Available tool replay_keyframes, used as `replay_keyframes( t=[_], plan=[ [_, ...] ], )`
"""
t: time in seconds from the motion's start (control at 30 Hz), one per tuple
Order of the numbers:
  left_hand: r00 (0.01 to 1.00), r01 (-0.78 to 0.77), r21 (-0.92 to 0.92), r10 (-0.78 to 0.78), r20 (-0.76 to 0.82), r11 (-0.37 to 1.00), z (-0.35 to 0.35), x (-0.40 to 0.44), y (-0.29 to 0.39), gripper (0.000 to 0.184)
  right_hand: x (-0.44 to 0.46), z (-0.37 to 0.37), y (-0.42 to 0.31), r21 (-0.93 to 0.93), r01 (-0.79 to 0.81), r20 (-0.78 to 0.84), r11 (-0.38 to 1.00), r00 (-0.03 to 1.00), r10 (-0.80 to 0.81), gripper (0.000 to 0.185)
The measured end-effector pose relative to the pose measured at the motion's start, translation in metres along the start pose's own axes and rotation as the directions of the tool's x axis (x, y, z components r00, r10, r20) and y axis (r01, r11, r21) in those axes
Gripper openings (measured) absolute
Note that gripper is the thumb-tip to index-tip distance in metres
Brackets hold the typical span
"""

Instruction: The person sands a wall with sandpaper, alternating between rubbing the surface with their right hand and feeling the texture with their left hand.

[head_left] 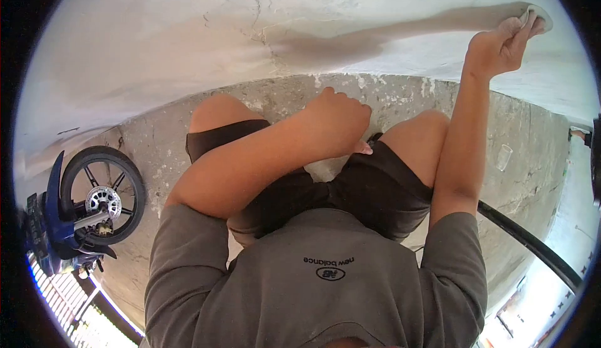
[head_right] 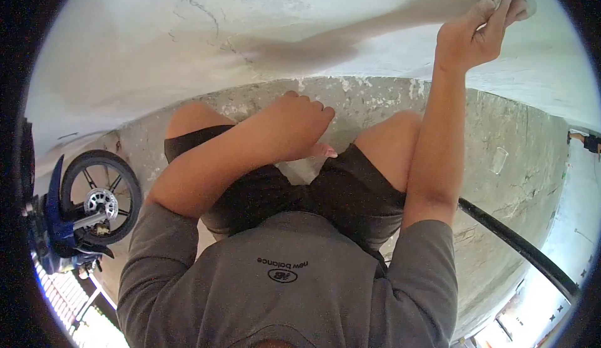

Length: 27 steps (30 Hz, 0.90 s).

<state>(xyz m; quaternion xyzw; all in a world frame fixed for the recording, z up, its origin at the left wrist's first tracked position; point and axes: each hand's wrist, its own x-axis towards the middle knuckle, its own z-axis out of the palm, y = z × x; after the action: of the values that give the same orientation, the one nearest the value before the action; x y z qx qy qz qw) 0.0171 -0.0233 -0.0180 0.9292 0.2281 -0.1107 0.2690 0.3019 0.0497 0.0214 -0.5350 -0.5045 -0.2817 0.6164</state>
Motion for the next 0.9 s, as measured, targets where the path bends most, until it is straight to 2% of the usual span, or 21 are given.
replay_keyframes(
  t=[0.03, 0.07, 0.13, 0.17, 0.2, 0.27, 0.3, 0.37, 0.5, 0.57, 0.6, 0.67, 0.7, 0.77, 0.8, 0.87, 0.9],
  plan=[
    [1.000, 0.002, -0.007, -0.002, -0.009, 1.000, 0.000, 0.000, 0.000, 0.059, 0.000, 0.000, 0.001, -0.087, 0.115, 0.036, 0.990, 0.993, -0.112, 0.044],
    [1.000, 0.006, -0.009, -0.006, -0.008, 1.000, 0.000, -0.001, 0.000, 0.059, 0.002, -0.002, 0.006, -0.084, 0.113, 0.037, 0.990, 0.993, -0.110, 0.044],
    [0.999, -0.006, 0.002, 0.006, -0.048, 1.000, -0.001, -0.002, 0.000, 0.059, 0.010, -0.006, 0.008, -0.015, -0.097, -0.079, 0.995, 0.992, 0.095, 0.043],
    [0.999, 0.001, -0.003, -0.001, -0.049, 1.000, -0.001, -0.002, 0.000, 0.059, 0.009, -0.007, 0.008, 0.200, -0.209, -0.097, 0.957, 0.968, 0.232, 0.039],
    [0.999, 0.002, -0.008, -0.002, -0.039, 1.000, -0.001, -0.002, -0.001, 0.059, 0.006, -0.004, 0.006, 0.203, -0.214, -0.090, 0.955, 0.967, 0.236, 0.039],
    [1.000, 0.006, -0.010, -0.006, -0.021, 1.000, -0.002, -0.002, -0.003, 0.059, 0.000, 0.002, 0.006, 0.066, -0.010, -0.087, 0.998, 0.996, 0.015, 0.037],
    [1.000, 0.009, -0.008, -0.009, -0.017, 1.000, -0.004, -0.002, -0.003, 0.059, -0.001, 0.003, 0.001, 0.065, -0.017, -0.086, 0.998, 0.996, 0.023, 0.037],
    [1.000, 0.011, -0.005, -0.011, -0.011, 1.000, -0.004, -0.001, -0.003, 0.059, 0.001, 0.005, -0.012, -0.043, 0.338, 0.073, 0.940, 0.940, -0.334, 0.045],
    [0.999, 0.005, -0.018, -0.006, -0.048, 1.000, -0.003, -0.002, -0.002, 0.058, 0.008, 0.005, 0.018, -0.059, 0.386, 0.018, 0.921, 0.922, -0.386, 0.033],
    [0.999, 0.012, -0.021, -0.013, -0.045, 1.000, -0.004, -0.003, -0.003, 0.057, 0.003, 0.010, 0.021, -0.004, 0.200, -0.163, 0.980, 0.967, -0.198, 0.031],
    [0.999, 0.008, -0.022, -0.009, -0.049, 1.000, -0.003, -0.003, -0.004, 0.057, 0.001, 0.013, 0.014, 0.007, 0.193, -0.161, 0.981, 0.968, -0.190, 0.031],
    [0.999, 0.012, -0.021, -0.013, -0.048, 1.000, -0.003, -0.003, -0.005, 0.057, 0.001, 0.016, 0.000, -0.023, 0.375, -0.076, 0.927, 0.923, -0.376, 0.031],
    [0.999, 0.006, -0.024, -0.007, -0.046, 1.000, -0.004, -0.003, -0.005, 0.057, 0.004, 0.016, -0.004, -0.016, 0.369, -0.077, 0.929, 0.926, -0.369, 0.031],
    [0.999, 0.005, -0.027, -0.006, -0.046, 1.000, -0.005, -0.003, -0.005, 0.057, 0.011, 0.017, -0.009, -0.015, 0.580, -0.007, 0.814, 0.814, -0.580, 0.032],
    [0.999, -0.004, -0.025, 0.002, -0.053, 1.000, -0.004, -0.003, -0.005, 0.057, 0.014, 0.012, -0.004, -0.011, 0.579, -0.009, 0.815, 0.815, -0.579, 0.032],
    [0.998, -0.010, -0.027, 0.008, -0.067, 1.000, -0.005, -0.003, -0.005, 0.057, 0.022, 0.003, 0.012, -0.159, 0.486, 0.021, 0.859, 0.872, -0.489, 0.031],
    [0.998, -0.003, -0.026, 0.002, -0.057, 1.000, -0.005, -0.004, -0.005, 0.057, 0.019, 0.012, 0.007, -0.045, 0.368, -0.157, 0.929, 0.915, -0.371, 0.029]
  ],
)
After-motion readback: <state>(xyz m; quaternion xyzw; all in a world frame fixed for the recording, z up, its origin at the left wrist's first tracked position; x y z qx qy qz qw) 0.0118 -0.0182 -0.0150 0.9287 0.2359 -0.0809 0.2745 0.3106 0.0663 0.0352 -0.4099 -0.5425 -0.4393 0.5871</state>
